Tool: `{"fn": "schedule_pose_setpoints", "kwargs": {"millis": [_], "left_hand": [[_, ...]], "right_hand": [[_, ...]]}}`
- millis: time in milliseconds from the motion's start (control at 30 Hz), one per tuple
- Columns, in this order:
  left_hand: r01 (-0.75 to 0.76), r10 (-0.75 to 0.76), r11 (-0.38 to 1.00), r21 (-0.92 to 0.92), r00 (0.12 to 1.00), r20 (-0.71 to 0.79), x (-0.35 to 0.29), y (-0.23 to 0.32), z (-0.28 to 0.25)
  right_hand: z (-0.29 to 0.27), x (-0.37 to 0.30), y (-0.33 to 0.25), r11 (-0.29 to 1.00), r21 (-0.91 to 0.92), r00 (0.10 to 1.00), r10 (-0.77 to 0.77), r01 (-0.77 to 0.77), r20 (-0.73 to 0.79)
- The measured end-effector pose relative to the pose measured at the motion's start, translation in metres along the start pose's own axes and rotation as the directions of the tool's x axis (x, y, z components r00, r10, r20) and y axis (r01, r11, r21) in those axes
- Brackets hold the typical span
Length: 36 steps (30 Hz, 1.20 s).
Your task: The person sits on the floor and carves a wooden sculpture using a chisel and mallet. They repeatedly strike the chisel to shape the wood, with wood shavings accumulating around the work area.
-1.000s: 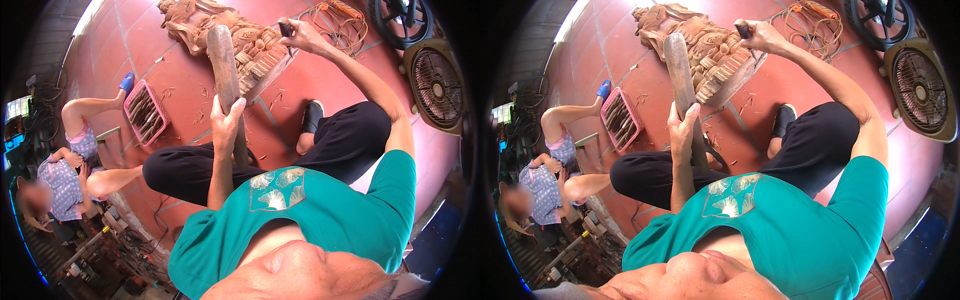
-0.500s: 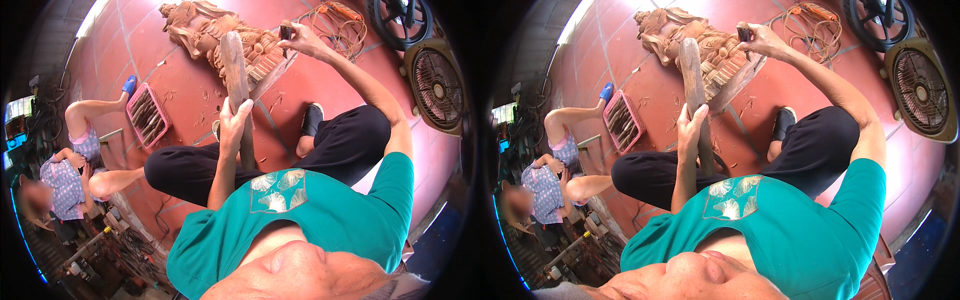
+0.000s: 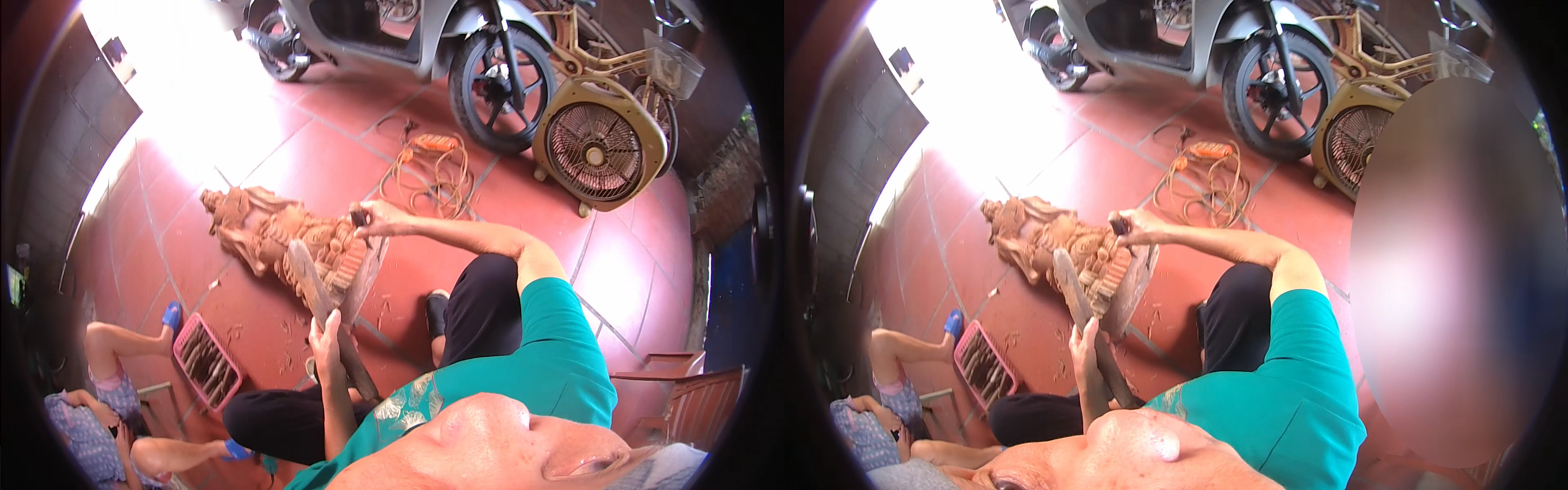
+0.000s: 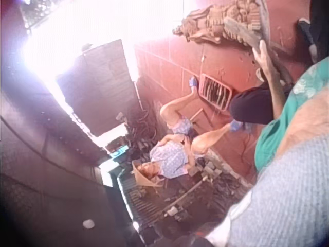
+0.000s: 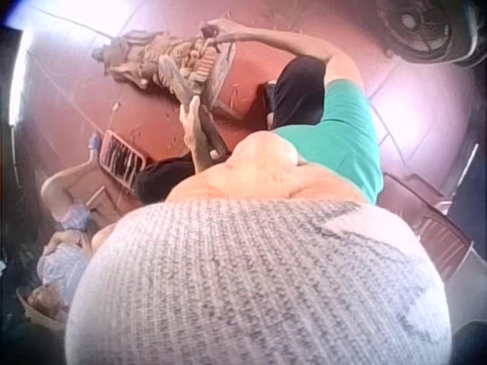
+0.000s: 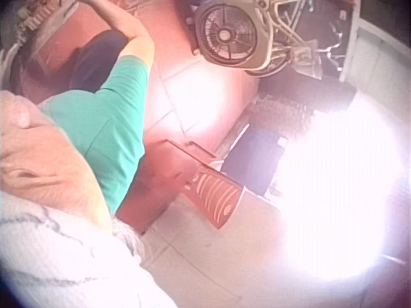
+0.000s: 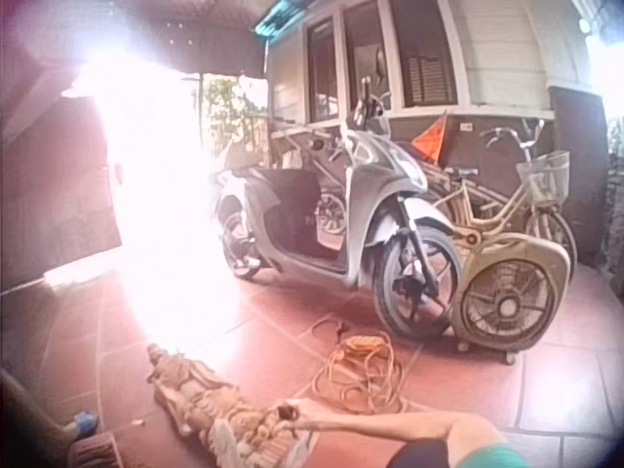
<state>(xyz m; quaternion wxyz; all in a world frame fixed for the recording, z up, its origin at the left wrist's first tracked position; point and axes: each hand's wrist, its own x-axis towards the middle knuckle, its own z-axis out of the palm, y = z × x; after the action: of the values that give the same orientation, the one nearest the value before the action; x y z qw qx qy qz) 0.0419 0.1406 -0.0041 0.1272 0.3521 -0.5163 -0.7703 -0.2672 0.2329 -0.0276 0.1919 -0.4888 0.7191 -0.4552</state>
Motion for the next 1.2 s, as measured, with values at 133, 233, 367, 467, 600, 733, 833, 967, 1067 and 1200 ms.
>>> {"fn": "schedule_pose_setpoints", "kwargs": {"millis": [133,233,367,467,600,733,833,967,1067,1200], "left_hand": [[-0.008,0.008,0.999,-0.035,1.0,-0.005,-0.003,0.0,0.0],[-0.03,0.029,0.999,-0.026,0.999,-0.023,-0.005,0.0,-0.001],[-0.036,0.036,0.998,-0.046,0.999,0.004,-0.004,0.001,0.0],[-0.044,0.045,0.999,-0.026,0.999,0.03,-0.002,0.003,-0.001],[-0.071,0.071,0.997,0.018,0.997,-0.035,-0.006,0.0,-0.023],[-0.097,0.097,0.995,-0.012,0.995,-0.017,-0.012,-0.003,-0.025],[-0.228,0.225,0.969,-0.093,0.974,-0.036,-0.009,-0.016,-0.022],[-0.151,0.158,0.979,-0.134,0.986,0.045,-0.015,-0.009,-0.016],[-0.179,0.186,0.978,-0.106,0.981,0.058,-0.01,-0.013,-0.017],[-0.239,0.244,0.964,-0.114,0.969,0.032,0.0,-0.021,-0.015]], "right_hand": [[0.0,-0.003,0.006,0.989,0.048,0.989,0.134,-0.137,0.065],[0.002,-0.002,0.002,0.991,-0.063,0.99,0.125,-0.122,0.057],[-0.006,0.001,0.006,0.975,-0.17,0.986,0.155,-0.142,0.066],[-0.006,0.007,0.015,0.98,-0.184,0.996,0.088,-0.081,0.028],[0.008,0.012,-0.017,0.955,-0.232,0.978,0.202,-0.186,0.049],[0.009,0.007,-0.01,0.967,-0.213,0.986,0.154,-0.139,0.056],[0.011,0.002,0.0,0.982,-0.096,0.983,0.171,-0.164,0.07],[0.0,0.001,0.02,0.979,0.032,0.977,0.199,-0.202,0.074],[0.001,0.005,0.019,0.949,0.164,0.961,0.254,-0.27,0.113],[-0.001,0.007,0.022,0.958,0.163,0.969,0.216,-0.235,0.122]]}}
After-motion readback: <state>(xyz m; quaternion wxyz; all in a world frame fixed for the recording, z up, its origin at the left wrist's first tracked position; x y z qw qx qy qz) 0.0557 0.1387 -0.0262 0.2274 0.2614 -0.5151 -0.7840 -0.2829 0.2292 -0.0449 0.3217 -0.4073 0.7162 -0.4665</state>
